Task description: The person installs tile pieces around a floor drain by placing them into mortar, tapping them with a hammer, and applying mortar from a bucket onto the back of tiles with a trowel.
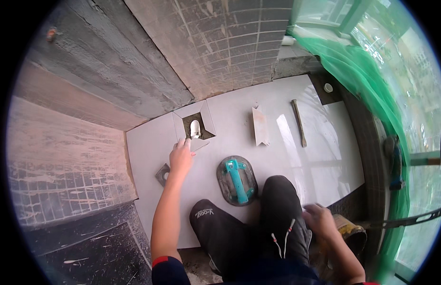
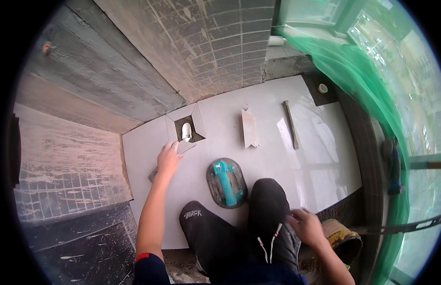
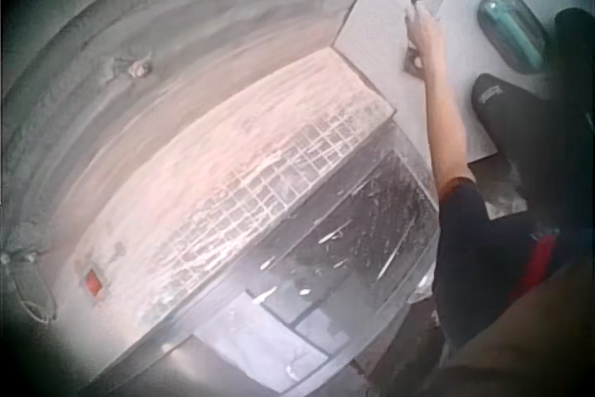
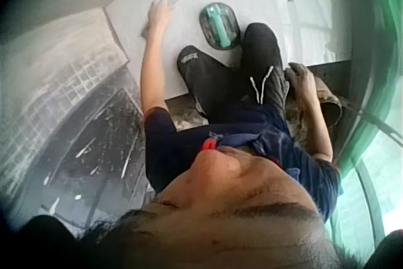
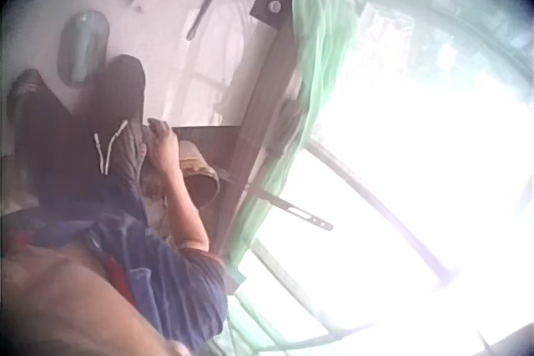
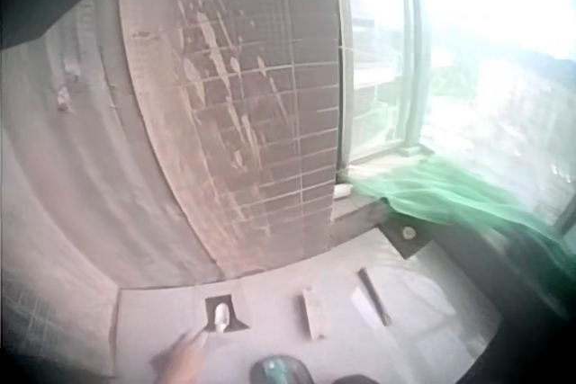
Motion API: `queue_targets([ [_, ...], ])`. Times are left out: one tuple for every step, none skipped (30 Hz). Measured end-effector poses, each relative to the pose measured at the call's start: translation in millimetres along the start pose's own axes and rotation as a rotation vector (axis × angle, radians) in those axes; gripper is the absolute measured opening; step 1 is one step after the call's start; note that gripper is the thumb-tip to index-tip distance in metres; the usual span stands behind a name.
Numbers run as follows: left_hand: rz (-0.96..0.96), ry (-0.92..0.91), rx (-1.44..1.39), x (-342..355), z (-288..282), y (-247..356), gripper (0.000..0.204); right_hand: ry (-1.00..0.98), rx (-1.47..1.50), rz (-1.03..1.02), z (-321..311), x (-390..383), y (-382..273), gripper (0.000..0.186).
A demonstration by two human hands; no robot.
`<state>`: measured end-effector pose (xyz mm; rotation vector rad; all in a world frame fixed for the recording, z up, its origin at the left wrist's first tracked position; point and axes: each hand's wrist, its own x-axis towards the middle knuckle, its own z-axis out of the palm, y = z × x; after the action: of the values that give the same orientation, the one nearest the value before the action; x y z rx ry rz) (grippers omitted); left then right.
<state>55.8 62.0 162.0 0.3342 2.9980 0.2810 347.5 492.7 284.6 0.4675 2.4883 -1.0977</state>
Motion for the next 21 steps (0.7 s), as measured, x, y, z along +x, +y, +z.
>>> queue_targets([
  [-0.012,-0.017,0.021,14.5,19.1,-14.6,0.053,-0.042,0.027,-0.089,21.2,35.4,-14.9,0.025],
  [-0.006,-0.025,0.028,28.2,36.7,-20.7,0.053,-0.009,0.071,-0.178,44.5,66.2,-26.1,0.024],
  [0.004,-0.030,0.034,43.6,51.8,-24.5,0.053,-0.023,0.090,-0.217,63.5,94.9,-34.6,0.024],
  [0.023,-0.035,0.040,52.2,67.0,-28.6,0.053,-0.065,0.143,-0.183,82.1,116.9,-46.7,0.024],
  [0.036,-0.040,0.035,60.1,79.2,-30.1,0.053,-0.090,0.132,-0.176,102.4,137.0,-46.8,0.023],
  [0.052,-0.047,0.030,68.3,88.2,-28.0,0.053,-0.105,0.178,-0.196,118.9,153.2,-49.8,0.023],
  [0.059,-0.053,0.017,74.2,95.4,-28.2,0.053,-0.118,0.176,-0.171,131.9,165.8,-54.1,0.022],
  [0.066,-0.069,0.003,77.2,103.3,-27.5,0.053,-0.117,0.147,-0.196,145.7,177.8,-48.6,0.022],
  [0.069,-0.080,-0.002,80.2,105.2,-30.6,0.053,-0.119,0.128,-0.229,157.0,186.0,-46.5,0.023],
  [0.076,-0.094,-0.008,82.9,107.6,-32.8,0.052,-0.113,0.140,-0.199,163.4,190.4,-43.4,0.022],
  [0.069,-0.109,-0.009,83.1,106.7,-38.3,0.052,-0.112,0.157,-0.175,171.4,194.4,-43.1,0.022],
  [0.070,-0.118,-0.020,86.9,107.1,-38.6,0.051,-0.100,0.167,-0.146,174.9,197.6,-42.0,0.021],
  [0.065,-0.130,-0.034,90.1,109.2,-36.2,0.050,-0.108,0.191,-0.101,175.9,200.6,-39.3,0.020],
  [0.053,-0.138,-0.026,89.9,103.8,-39.2,0.050,-0.124,0.223,-0.066,177.5,203.4,-40.6,0.019],
  [0.045,-0.146,-0.024,91.4,102.5,-39.2,0.049,-0.134,0.250,-0.027,177.3,206.2,-39.7,0.018],
  [0.039,-0.153,-0.013,92.3,101.6,-38.4,0.050,-0.150,0.268,0.003,177.0,207.9,-40.0,0.019],
  [0.037,-0.152,-0.003,94.8,102.6,-37.0,0.051,-0.147,0.257,0.004,175.7,210.0,-41.4,0.019],
  [0.047,-0.143,0.017,95.1,106.4,-38.1,0.051,-0.145,0.246,0.005,175.0,211.2,-42.9,0.019],
  [0.041,-0.147,0.007,95.5,109.8,-39.6,0.051,-0.143,0.235,0.006,174.9,212.1,-43.1,0.020],
  [0.036,-0.149,-0.004,96.6,112.2,-40.5,0.051,-0.148,0.243,0.015,174.0,212.7,-42.8,0.020],
  [0.030,-0.151,-0.014,97.0,114.3,-41.1,0.051,-0.154,0.252,0.024,173.4,213.0,-42.2,0.020],
])
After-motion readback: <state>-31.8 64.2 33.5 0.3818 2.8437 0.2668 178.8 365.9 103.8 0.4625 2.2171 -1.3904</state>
